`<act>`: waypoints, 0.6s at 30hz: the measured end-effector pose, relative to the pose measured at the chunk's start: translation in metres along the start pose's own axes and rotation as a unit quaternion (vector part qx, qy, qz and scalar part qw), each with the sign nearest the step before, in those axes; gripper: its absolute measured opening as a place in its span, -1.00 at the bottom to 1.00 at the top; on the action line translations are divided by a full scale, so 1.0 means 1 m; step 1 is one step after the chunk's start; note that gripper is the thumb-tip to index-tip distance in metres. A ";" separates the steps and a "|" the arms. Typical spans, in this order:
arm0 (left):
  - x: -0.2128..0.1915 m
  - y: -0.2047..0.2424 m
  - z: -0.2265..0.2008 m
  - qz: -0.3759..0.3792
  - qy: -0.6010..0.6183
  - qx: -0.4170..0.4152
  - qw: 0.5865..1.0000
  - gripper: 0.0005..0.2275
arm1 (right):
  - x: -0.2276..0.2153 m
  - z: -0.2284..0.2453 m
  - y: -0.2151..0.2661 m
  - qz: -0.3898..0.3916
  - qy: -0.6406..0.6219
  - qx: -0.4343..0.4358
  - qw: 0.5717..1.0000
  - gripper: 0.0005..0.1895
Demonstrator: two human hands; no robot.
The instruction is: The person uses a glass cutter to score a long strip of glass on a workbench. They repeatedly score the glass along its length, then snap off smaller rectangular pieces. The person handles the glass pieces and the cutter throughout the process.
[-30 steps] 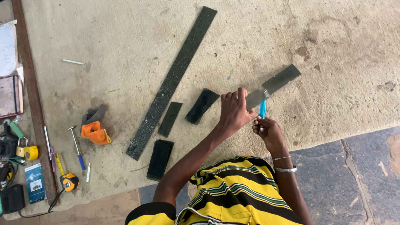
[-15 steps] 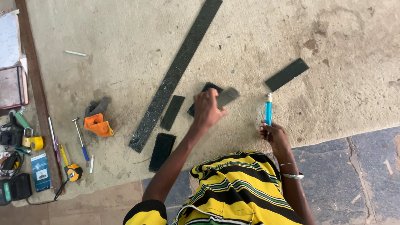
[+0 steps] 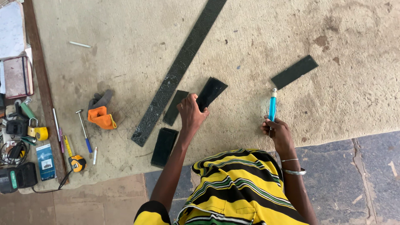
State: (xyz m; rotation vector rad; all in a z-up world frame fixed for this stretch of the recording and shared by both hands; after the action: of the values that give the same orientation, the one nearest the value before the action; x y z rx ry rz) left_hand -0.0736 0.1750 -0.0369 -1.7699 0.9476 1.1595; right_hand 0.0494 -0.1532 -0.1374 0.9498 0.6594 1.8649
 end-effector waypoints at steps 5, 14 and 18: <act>0.008 -0.014 -0.011 -0.033 0.051 0.027 0.998 -0.34 | -0.002 0.003 0.004 -0.014 0.010 0.005 1.000 -0.78; 0.103 -0.101 -0.172 -0.026 0.184 0.182 0.966 -0.30 | -0.018 -0.001 0.009 -0.008 -0.033 -0.020 0.999 -0.74; 0.140 -0.128 -0.232 0.035 0.182 0.196 0.963 -0.28 | -0.039 -0.008 0.019 -0.023 -0.061 -0.024 0.998 -0.74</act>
State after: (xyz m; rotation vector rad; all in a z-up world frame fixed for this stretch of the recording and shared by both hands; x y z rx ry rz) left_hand 0.1616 -0.0052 -0.0810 -1.6543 1.3608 0.6330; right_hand 0.0447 -0.1972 -0.1409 1.0005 0.5549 1.7597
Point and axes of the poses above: each hand's wrist, its own y-axis away from the middle knuckle, its own x-axis out of the palm, z = x × y, the point moved 8 cm from there along -y, towards the middle knuckle, and after that the axes turned 10 degrees about x, right-handed, at the moved point
